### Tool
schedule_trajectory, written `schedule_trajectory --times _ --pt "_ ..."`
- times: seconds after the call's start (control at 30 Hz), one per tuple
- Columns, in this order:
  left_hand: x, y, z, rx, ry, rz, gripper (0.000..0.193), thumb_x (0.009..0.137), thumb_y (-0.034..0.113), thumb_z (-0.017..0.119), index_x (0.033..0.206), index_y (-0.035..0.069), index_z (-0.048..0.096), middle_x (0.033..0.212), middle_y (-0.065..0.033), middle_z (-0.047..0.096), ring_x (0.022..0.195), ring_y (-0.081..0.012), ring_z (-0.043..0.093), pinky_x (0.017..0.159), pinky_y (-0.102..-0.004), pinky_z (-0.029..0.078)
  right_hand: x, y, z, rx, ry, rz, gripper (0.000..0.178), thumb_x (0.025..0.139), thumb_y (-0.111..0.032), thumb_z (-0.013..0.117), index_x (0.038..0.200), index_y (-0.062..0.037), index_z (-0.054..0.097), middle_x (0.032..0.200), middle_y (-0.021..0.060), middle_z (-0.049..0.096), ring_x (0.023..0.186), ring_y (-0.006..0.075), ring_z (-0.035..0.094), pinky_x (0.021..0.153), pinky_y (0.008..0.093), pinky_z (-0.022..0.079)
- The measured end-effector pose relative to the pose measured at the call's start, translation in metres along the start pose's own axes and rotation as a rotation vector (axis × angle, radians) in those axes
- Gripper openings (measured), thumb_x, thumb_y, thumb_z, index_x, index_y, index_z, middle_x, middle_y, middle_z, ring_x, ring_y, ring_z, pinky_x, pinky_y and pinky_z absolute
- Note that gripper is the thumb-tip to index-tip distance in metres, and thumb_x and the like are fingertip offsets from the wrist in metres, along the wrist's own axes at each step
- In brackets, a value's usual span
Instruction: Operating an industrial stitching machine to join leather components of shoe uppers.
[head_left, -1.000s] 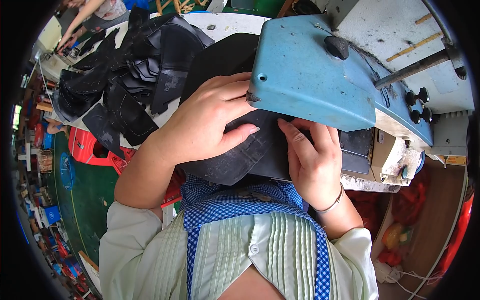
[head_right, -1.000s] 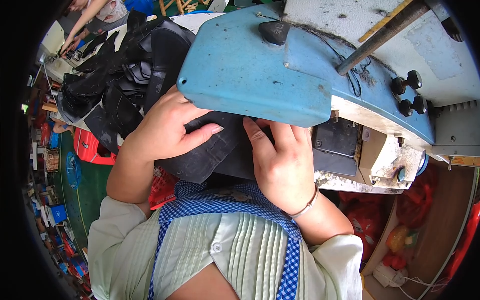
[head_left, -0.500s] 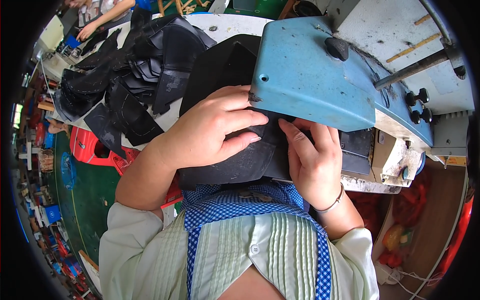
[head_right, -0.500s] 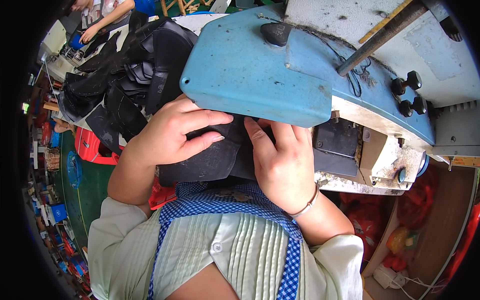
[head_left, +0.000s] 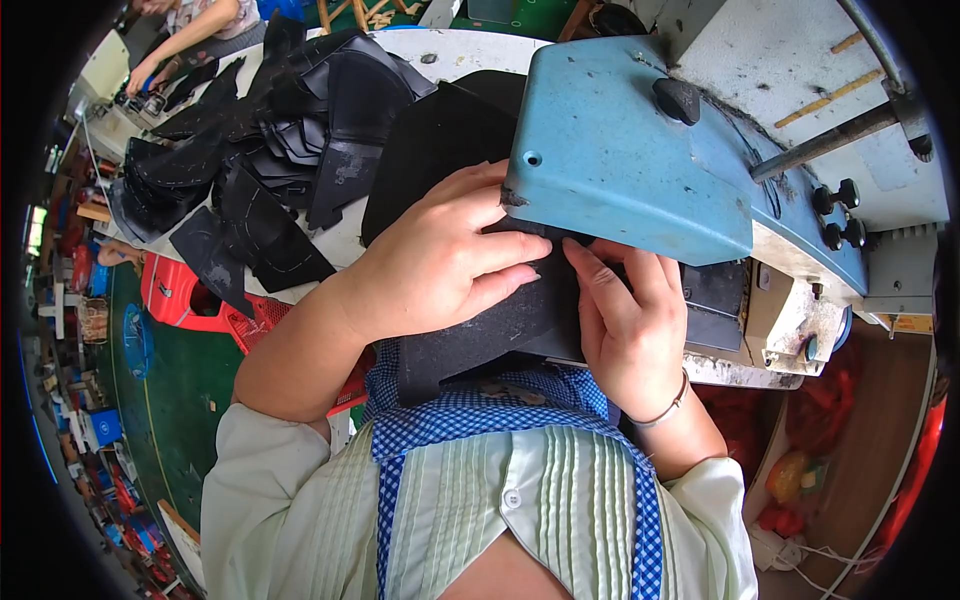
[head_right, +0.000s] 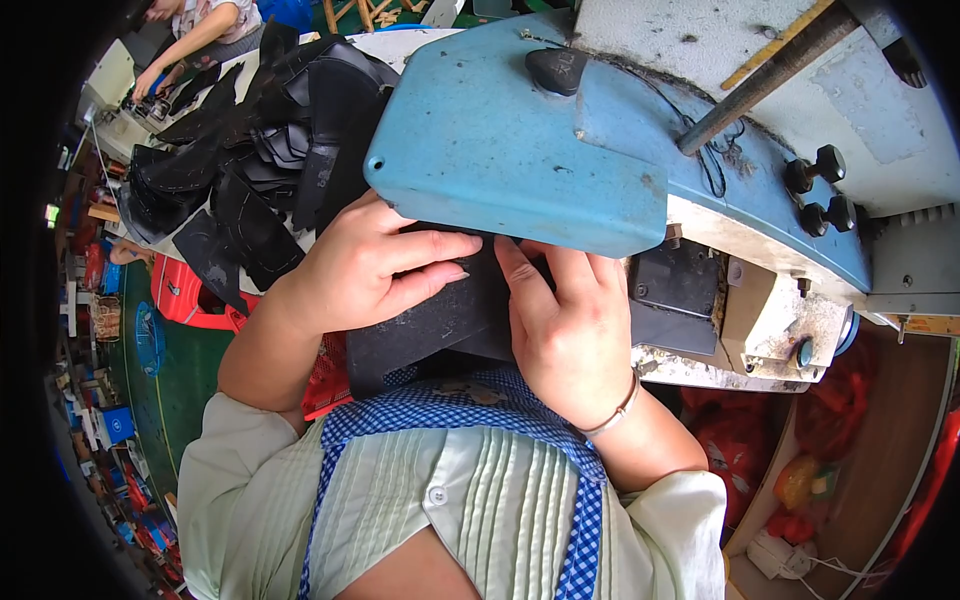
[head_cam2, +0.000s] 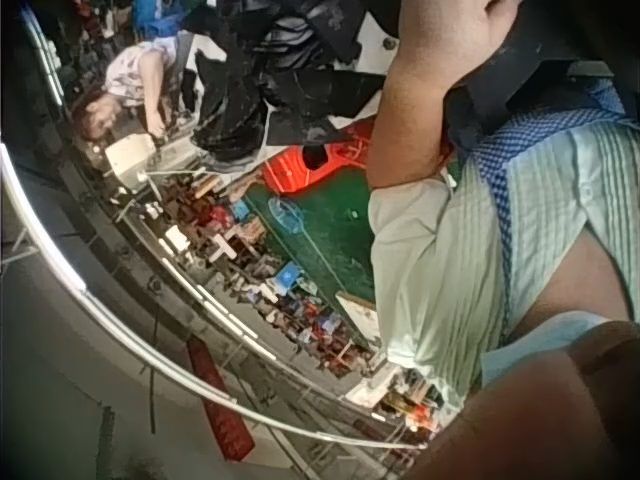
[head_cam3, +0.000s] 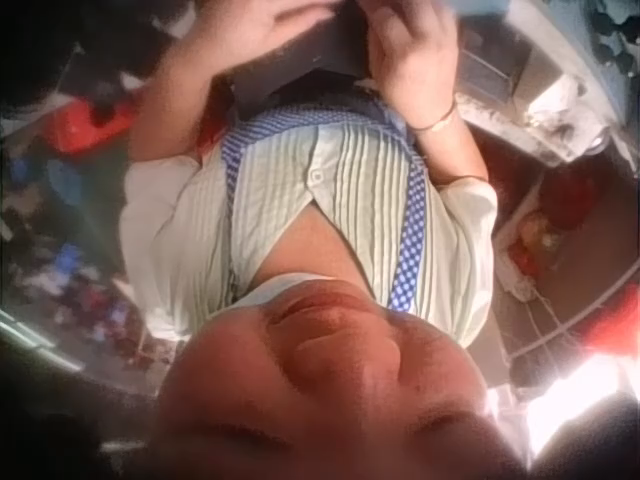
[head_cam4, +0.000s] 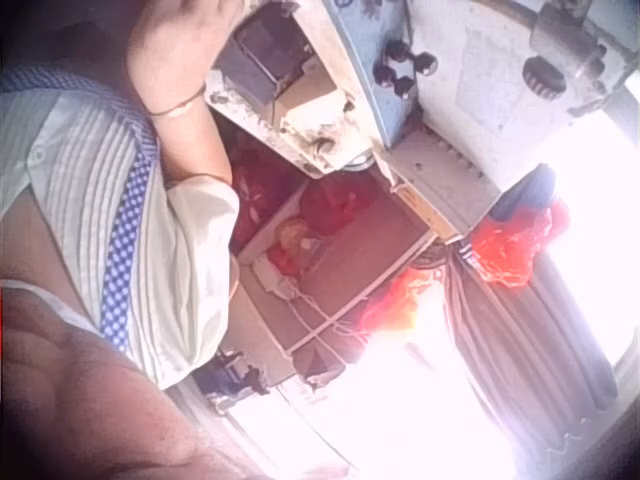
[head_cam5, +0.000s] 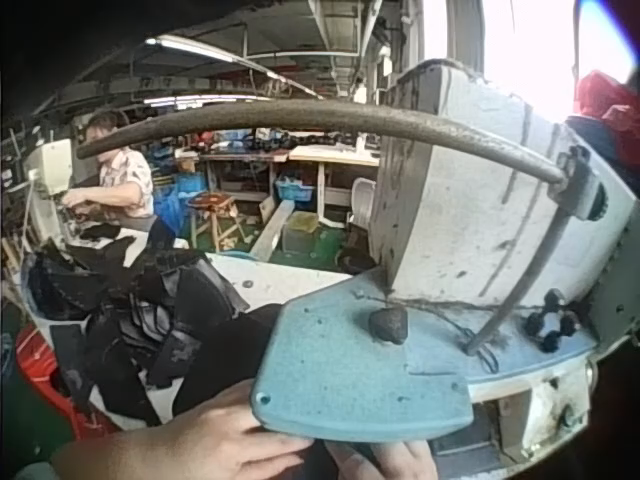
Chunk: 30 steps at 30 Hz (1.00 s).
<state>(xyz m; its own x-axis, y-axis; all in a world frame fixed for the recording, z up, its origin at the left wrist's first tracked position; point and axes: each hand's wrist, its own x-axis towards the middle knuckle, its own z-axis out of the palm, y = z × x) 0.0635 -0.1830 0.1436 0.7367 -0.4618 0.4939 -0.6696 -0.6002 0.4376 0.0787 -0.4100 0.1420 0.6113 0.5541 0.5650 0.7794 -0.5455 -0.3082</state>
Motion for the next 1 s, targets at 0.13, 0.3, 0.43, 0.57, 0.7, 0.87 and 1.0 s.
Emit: schedule_trajectory --times 0.13,0.3,0.43,0.57,0.7,0.87,1.0 --pt "0.002 -0.003 0.002 0.004 -0.004 -0.033 0.029 0.079 0.021 0.083 0.103 0.007 0.075 0.121 -0.016 0.063 0.131 -0.0395 0.053 0.11 -0.0543 0.043 0.0 -0.001 0.0 0.002 -0.004 0.016 0.04 0.069 0.005 0.07 0.109 0.003 0.074 0.102 0.0138 0.063 0.091 0.031 0.061 0.083 0.0442 0.051" --pt "0.005 -0.007 0.003 0.01 -0.016 -0.064 0.035 0.078 0.023 0.084 0.107 0.008 0.074 0.125 -0.0144 0.062 0.134 -0.0398 0.051 0.108 -0.0595 0.044 0.001 -0.001 -0.001 -0.015 -0.021 0.0 0.039 0.07 0.004 0.07 0.109 0.0032 0.074 0.104 0.0144 0.062 0.093 0.0312 0.061 0.084 0.0448 0.05" --pt "0.01 -0.01 0.002 0.013 -0.031 -0.076 0.039 0.077 0.024 0.085 0.11 0.008 0.073 0.13 -0.0134 0.06 0.136 -0.0397 0.05 0.107 -0.0611 0.044 0.001 0.0 0.0 -0.019 -0.035 0.019 0.036 0.073 0.003 0.071 0.109 0.003 0.074 0.105 0.0152 0.062 0.094 0.032 0.061 0.086 0.0455 0.049" --pt "0.011 -0.013 0.002 0.024 -0.019 -0.076 0.039 0.077 0.025 0.085 0.11 0.008 0.073 0.13 -0.0136 0.059 0.136 -0.0395 0.049 0.107 -0.0618 0.044 -0.001 0.0 0.001 -0.011 -0.04 0.025 0.034 0.075 0.003 0.071 0.109 0.0027 0.074 0.106 0.0156 0.062 0.096 0.0332 0.061 0.087 0.0464 0.048" --pt "0.014 -0.018 0.003 0.02 -0.013 -0.08 0.041 0.077 0.027 0.085 0.11 0.008 0.073 0.133 -0.0145 0.059 0.136 -0.0397 0.049 0.107 -0.0625 0.043 -0.001 0.0 0.0 -0.021 -0.057 0.033 0.034 0.076 0.002 0.071 0.11 0.0024 0.074 0.109 0.0166 0.063 0.1 0.0355 0.061 0.09 0.0479 0.048" --pt "0.017 -0.024 0.002 0.006 -0.009 -0.133 0.042 0.077 0.031 0.086 0.111 0.01 0.073 0.135 -0.0151 0.059 0.135 -0.04 0.05 0.107 -0.0622 0.043 0.0 0.0 -0.001 -0.021 -0.069 0.044 0.035 0.076 0.003 0.071 0.11 0.0027 0.074 0.112 0.0178 0.063 0.103 0.0369 0.061 0.091 0.0481 0.048" --pt "0.02 -0.03 0.001 0.091 0.002 -0.13 0.043 0.077 0.032 0.086 0.112 0.011 0.073 0.131 -0.0129 0.062 0.133 -0.0396 0.053 0.106 -0.0612 0.044 0.0 0.0 -0.001 -0.003 -0.045 0.032 0.035 0.075 0.005 0.07 0.11 0.0035 0.073 0.11 0.0181 0.063 0.1 0.0368 0.061 0.089 0.0471 0.05"
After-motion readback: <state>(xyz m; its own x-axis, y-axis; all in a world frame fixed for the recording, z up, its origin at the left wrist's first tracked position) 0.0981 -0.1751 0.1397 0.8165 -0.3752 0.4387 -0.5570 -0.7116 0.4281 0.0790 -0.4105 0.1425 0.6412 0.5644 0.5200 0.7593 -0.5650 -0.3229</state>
